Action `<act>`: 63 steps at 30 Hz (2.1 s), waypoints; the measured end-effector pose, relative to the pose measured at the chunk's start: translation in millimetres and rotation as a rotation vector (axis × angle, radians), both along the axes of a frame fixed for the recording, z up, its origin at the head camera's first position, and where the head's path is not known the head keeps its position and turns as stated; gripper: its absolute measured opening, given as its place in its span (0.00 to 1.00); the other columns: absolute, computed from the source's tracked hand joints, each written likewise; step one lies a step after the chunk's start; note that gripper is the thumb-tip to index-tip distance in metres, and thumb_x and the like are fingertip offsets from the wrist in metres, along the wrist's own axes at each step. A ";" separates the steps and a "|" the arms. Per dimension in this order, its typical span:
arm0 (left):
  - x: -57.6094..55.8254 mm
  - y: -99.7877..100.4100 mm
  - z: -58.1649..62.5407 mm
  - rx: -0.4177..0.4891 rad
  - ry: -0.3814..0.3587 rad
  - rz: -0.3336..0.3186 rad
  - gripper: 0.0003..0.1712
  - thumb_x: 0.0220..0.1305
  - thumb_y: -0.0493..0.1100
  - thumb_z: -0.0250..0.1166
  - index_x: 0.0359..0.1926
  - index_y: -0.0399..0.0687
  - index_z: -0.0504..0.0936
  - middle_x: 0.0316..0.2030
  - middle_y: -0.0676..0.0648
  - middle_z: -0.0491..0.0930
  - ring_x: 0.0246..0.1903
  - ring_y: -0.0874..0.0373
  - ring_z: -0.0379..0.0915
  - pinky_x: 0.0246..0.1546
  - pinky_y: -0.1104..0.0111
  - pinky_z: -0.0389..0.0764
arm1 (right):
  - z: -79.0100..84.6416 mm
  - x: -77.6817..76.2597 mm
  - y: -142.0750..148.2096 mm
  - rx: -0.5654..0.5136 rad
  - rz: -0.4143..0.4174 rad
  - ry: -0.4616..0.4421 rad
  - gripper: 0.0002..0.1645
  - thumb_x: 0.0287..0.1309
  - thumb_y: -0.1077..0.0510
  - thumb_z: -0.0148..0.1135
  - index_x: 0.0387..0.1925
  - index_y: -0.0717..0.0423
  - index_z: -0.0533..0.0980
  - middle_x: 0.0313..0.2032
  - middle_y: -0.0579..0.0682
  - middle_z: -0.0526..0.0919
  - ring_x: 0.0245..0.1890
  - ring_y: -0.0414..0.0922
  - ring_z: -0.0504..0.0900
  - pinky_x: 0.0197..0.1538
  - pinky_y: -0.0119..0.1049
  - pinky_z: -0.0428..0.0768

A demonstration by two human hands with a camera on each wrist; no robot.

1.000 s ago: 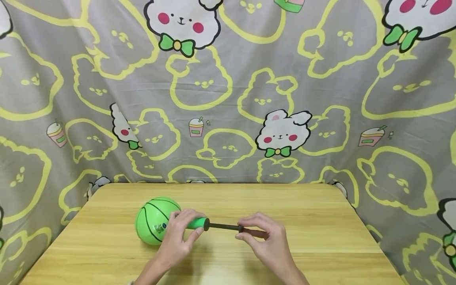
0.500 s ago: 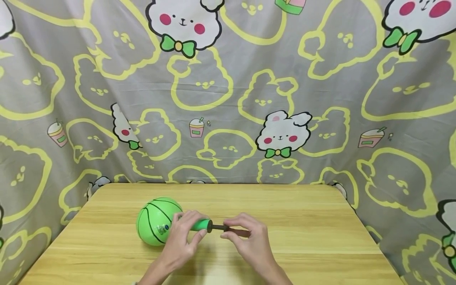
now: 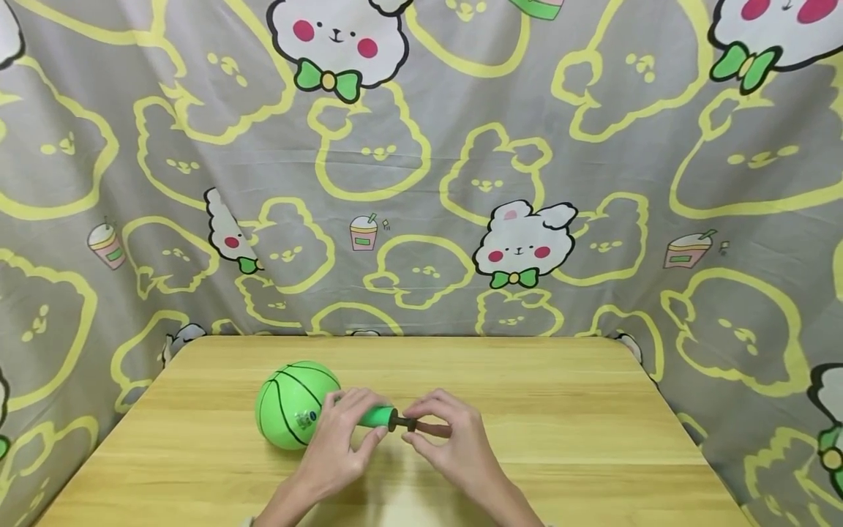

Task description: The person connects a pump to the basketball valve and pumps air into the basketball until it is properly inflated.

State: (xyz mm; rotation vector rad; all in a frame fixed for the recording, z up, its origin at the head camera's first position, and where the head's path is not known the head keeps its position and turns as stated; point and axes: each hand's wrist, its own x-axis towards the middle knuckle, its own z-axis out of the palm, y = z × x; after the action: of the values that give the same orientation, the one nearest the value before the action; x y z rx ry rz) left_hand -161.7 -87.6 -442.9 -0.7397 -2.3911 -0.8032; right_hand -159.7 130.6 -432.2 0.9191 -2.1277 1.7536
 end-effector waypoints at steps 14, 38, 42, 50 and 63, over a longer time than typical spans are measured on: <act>-4.2 -13.9 8.2 0.035 -0.035 0.001 0.13 0.63 0.46 0.69 0.48 0.54 0.84 0.46 0.55 0.84 0.49 0.61 0.78 0.58 0.49 0.67 | 16.8 -2.6 23.4 0.005 0.040 -0.038 0.16 0.53 0.71 0.75 0.44 0.59 0.83 0.46 0.54 0.83 0.44 0.48 0.87 0.43 0.42 0.85; -7.6 -22.7 14.9 0.081 -0.063 0.024 0.13 0.63 0.46 0.69 0.48 0.54 0.83 0.45 0.57 0.83 0.49 0.61 0.77 0.58 0.50 0.66 | 38.0 -6.8 60.7 0.018 0.073 -0.058 0.17 0.54 0.72 0.74 0.45 0.61 0.82 0.46 0.59 0.82 0.48 0.47 0.84 0.45 0.46 0.85; -5.6 -20.5 14.5 0.108 -0.070 0.023 0.13 0.62 0.44 0.69 0.48 0.54 0.83 0.44 0.58 0.83 0.49 0.62 0.77 0.57 0.51 0.66 | 38.3 -5.1 61.1 -0.028 0.065 -0.049 0.18 0.51 0.75 0.74 0.45 0.66 0.82 0.45 0.64 0.82 0.46 0.47 0.86 0.44 0.46 0.85; -4.0 -14.1 13.4 0.143 -0.061 0.012 0.14 0.61 0.43 0.69 0.48 0.52 0.84 0.44 0.58 0.84 0.47 0.63 0.77 0.54 0.53 0.65 | 36.4 -3.0 56.2 -0.072 0.036 0.015 0.19 0.49 0.78 0.73 0.45 0.68 0.84 0.42 0.61 0.86 0.44 0.48 0.87 0.39 0.47 0.85; -0.6 -6.5 8.0 0.137 -0.037 0.008 0.14 0.59 0.42 0.69 0.47 0.53 0.85 0.42 0.59 0.83 0.46 0.64 0.77 0.54 0.52 0.64 | 19.7 -3.0 29.4 -0.106 0.044 0.041 0.19 0.47 0.76 0.74 0.44 0.64 0.85 0.40 0.63 0.86 0.43 0.48 0.88 0.36 0.46 0.85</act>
State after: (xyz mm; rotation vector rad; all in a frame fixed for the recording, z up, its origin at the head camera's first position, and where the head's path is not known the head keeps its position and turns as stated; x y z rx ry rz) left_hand -162.2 -94.1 -434.9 -0.6653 -2.3425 -0.9746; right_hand -162.8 160.0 -412.5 0.9714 -1.9830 1.8323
